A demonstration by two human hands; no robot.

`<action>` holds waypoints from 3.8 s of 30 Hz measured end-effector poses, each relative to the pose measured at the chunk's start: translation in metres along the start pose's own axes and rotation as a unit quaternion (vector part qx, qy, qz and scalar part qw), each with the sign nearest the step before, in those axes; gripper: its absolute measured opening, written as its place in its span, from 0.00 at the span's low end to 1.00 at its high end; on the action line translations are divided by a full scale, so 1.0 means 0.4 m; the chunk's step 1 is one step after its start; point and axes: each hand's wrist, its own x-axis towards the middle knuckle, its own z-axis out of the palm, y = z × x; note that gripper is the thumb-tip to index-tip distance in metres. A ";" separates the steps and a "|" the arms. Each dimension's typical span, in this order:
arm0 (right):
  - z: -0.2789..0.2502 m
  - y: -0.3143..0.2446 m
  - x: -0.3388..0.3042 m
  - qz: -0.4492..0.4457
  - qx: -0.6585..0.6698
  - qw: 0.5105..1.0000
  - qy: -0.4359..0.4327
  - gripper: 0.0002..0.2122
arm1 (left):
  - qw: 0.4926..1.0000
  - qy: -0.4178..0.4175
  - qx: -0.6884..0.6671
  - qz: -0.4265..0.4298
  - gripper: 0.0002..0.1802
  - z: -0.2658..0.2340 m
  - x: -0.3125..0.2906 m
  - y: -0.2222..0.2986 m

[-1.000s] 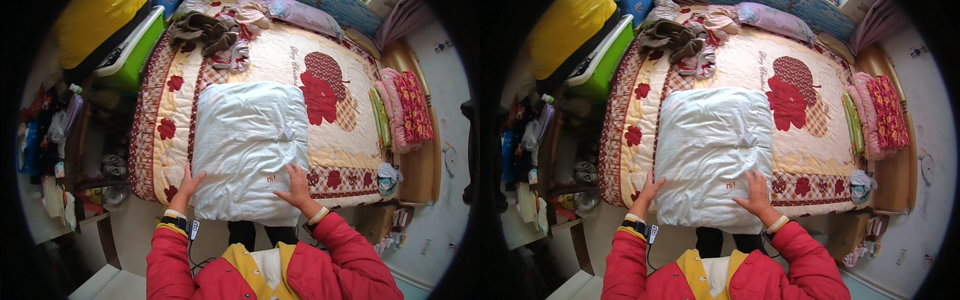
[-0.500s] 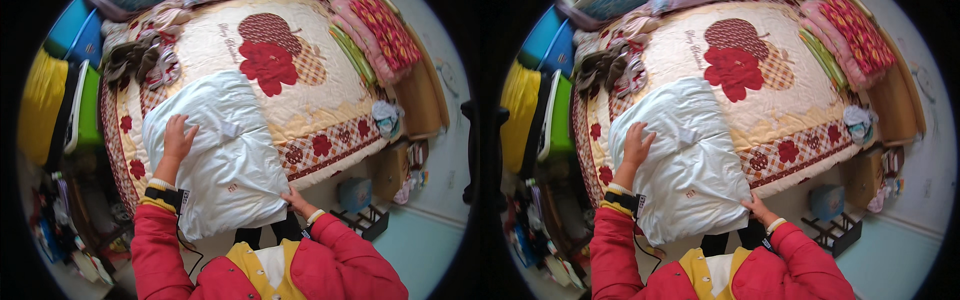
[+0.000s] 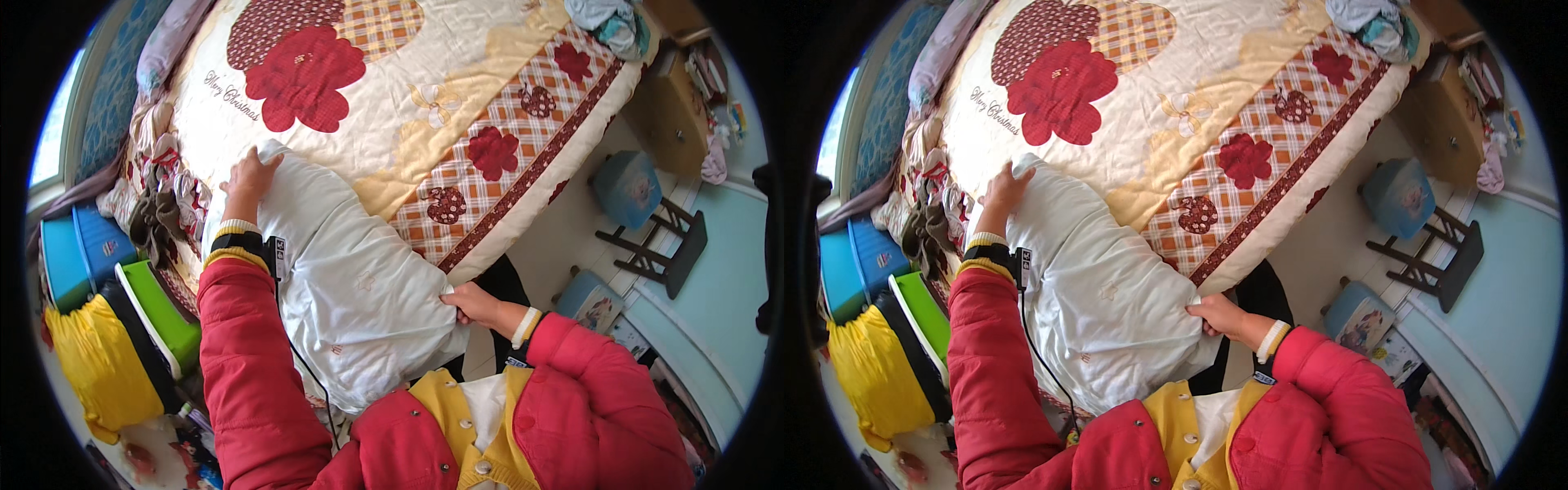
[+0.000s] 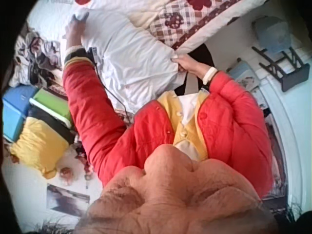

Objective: The person folds a pink floral duvet on a bed, then folds a white duvet. The person aligns edges and folds each duvet in half multiple times, stacking the finished items on the bed.

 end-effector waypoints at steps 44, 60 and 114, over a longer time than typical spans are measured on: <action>-0.104 -0.143 -0.039 -0.503 -0.555 0.650 0.130 0.16 | 0.892 0.244 -0.228 0.304 0.29 0.022 -0.234 -0.079; 0.153 -0.072 0.061 -0.413 -0.740 0.502 -0.173 0.34 | 0.951 0.250 -0.121 0.138 0.32 0.215 -0.316 -0.379; -0.076 -0.038 0.112 -0.184 -0.242 0.953 -0.019 0.50 | 0.563 -0.060 -0.780 -0.265 0.39 0.801 -0.807 -0.636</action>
